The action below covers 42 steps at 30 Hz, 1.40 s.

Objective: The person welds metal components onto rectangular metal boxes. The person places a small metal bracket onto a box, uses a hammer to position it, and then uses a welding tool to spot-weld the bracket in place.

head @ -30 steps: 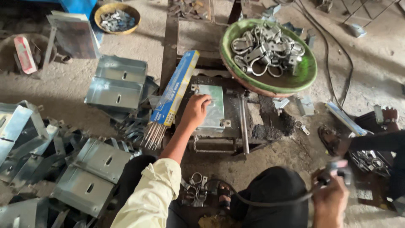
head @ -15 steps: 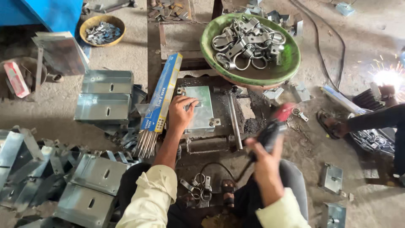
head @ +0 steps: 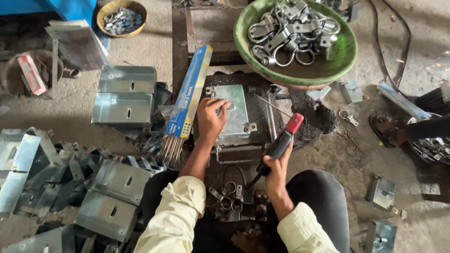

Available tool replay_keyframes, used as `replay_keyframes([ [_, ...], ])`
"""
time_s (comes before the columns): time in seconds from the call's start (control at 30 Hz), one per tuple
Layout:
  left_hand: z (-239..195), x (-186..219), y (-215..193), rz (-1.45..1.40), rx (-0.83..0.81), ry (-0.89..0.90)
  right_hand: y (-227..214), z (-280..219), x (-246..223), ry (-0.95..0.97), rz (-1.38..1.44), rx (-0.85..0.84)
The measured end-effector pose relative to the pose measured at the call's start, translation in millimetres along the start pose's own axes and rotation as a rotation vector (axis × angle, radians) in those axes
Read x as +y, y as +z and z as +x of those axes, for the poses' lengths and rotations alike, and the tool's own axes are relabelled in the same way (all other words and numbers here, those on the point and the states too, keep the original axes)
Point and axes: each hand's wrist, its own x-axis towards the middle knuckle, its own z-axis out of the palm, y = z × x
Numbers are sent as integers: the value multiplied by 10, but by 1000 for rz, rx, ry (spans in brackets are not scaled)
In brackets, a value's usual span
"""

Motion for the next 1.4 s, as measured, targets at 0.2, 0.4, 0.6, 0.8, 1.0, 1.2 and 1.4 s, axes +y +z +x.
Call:
replay_keyframes([
  [0.2, 22, -45, 27, 83, -20, 70, -43, 79, 32, -3, -169, 73],
  [0.4, -33, -90, 94, 135, 10, 85, -9, 56, 71, 43, -103, 27],
  [0.6, -27, -157, 71, 106, -28, 14, 135, -40, 27, 74, -154, -24],
  [0.8, -35, -106, 54, 155, -16, 95, 187, -59, -20, 69, -226, -43],
  [1.0, -23, -100, 64, 158, -25, 63, 186, -59, -24, 83, -230, -40],
  [1.2, -31, -144, 76, 104, -37, 52, 207, -79, -47, 101, -245, -46],
  [1.4, -78, -215, 165, 171, -23, 29, 259, -94, -115, 117, -317, -55],
])
